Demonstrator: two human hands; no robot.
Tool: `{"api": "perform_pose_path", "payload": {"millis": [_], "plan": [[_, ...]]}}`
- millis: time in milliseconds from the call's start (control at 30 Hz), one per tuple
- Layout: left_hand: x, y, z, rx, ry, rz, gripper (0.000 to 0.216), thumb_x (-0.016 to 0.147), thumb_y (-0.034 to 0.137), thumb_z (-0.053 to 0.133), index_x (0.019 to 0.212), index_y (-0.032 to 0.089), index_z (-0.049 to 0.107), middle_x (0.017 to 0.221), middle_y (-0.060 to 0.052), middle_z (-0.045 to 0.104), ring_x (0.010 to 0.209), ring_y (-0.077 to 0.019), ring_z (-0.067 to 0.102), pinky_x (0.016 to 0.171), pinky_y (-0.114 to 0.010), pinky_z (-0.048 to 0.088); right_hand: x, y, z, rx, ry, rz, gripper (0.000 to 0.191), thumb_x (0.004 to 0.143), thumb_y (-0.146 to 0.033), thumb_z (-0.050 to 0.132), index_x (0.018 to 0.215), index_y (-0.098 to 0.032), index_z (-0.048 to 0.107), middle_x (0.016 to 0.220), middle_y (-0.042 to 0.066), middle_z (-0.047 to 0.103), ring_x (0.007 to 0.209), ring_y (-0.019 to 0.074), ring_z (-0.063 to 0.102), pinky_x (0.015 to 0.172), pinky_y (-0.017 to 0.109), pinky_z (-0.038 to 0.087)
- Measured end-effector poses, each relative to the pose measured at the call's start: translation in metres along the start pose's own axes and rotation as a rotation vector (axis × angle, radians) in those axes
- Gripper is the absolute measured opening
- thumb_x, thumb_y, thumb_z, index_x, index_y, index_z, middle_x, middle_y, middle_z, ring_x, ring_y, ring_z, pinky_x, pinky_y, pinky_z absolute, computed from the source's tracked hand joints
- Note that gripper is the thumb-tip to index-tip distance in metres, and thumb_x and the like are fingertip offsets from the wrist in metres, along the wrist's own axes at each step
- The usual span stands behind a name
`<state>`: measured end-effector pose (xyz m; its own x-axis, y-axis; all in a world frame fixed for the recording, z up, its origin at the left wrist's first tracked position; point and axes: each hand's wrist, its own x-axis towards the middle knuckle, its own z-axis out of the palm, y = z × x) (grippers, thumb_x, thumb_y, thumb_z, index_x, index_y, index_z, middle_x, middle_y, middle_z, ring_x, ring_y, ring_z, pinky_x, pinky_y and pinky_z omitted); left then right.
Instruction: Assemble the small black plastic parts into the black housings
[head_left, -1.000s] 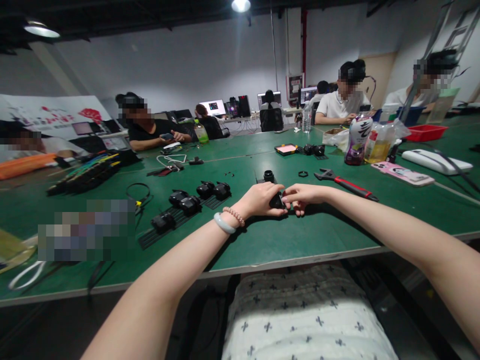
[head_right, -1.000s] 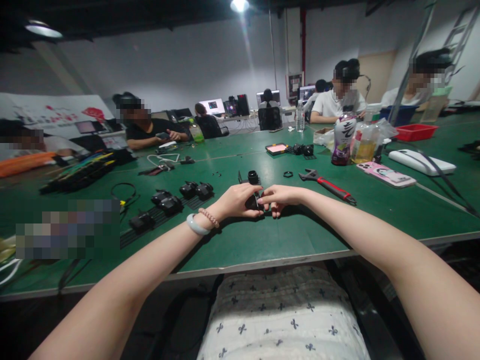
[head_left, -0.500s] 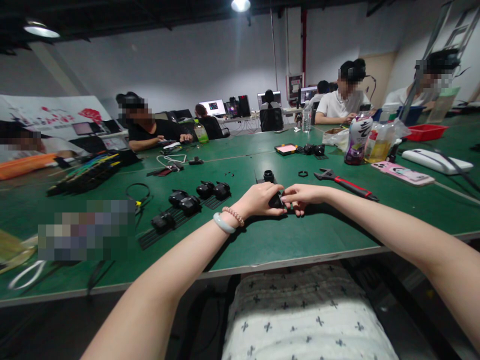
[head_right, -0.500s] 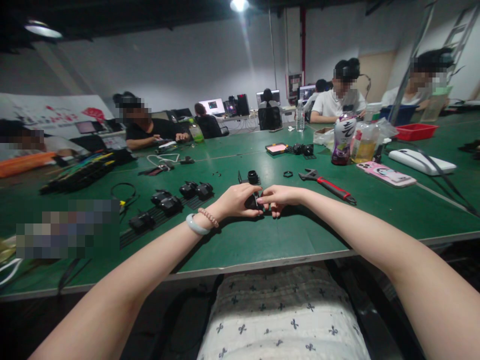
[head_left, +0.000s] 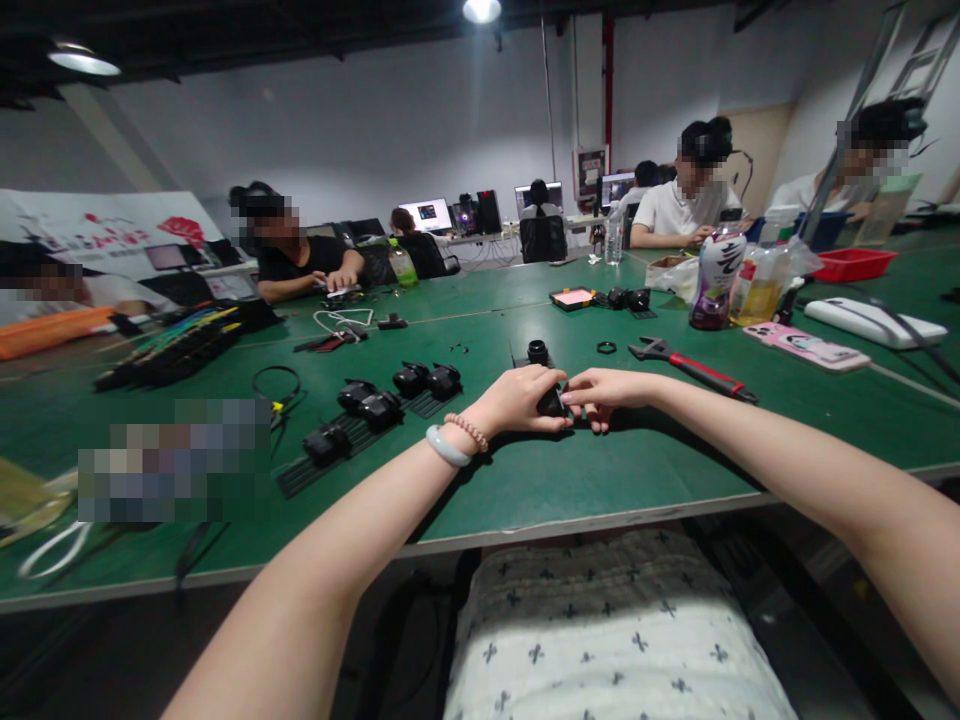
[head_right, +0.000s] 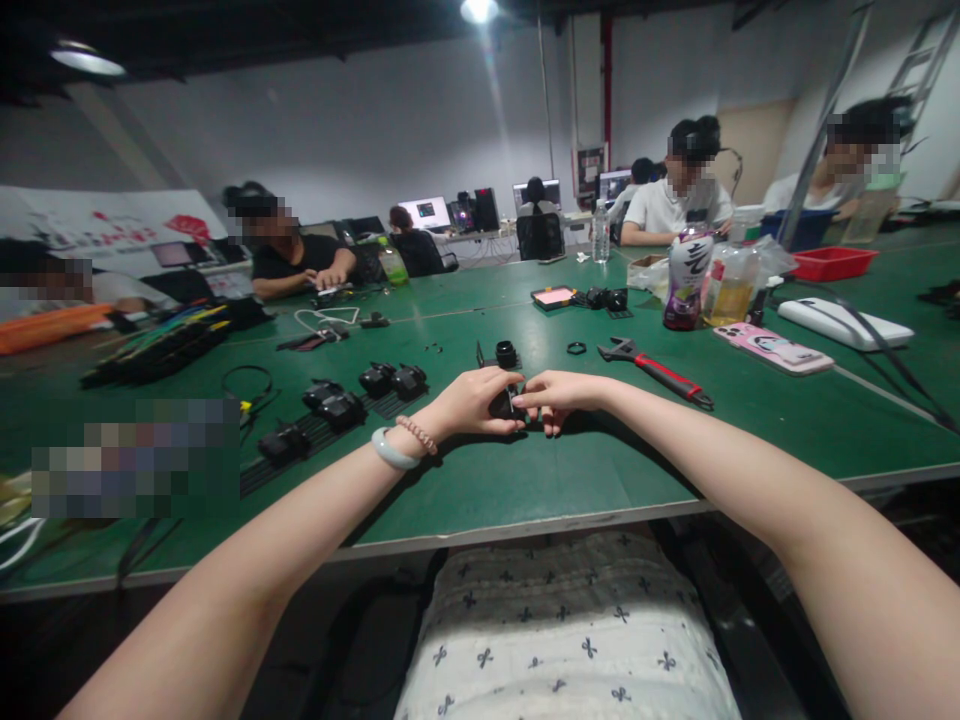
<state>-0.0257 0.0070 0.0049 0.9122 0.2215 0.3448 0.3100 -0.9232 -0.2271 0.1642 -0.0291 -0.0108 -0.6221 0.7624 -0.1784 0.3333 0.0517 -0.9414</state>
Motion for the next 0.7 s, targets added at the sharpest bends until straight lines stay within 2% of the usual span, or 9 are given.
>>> {"api": "perform_pose_path", "payload": {"millis": [700], "plan": [[0.0004,0.0006,0.0004,-0.018,-0.009,-0.006,0.051,0.068,0.053,0.049,0.102,0.015,0.048,0.084,-0.007,0.057,0.078,-0.0172,0.055,0.068,-0.026,0.042,-0.0001,-0.0007,0.0017,-0.029,0.023,0.001,0.039,0.073,-0.049,0.051,0.085,-0.013,0.046,0.069,0.0,0.051,0.049,0.007,0.055,0.043,0.018,0.049]]}}
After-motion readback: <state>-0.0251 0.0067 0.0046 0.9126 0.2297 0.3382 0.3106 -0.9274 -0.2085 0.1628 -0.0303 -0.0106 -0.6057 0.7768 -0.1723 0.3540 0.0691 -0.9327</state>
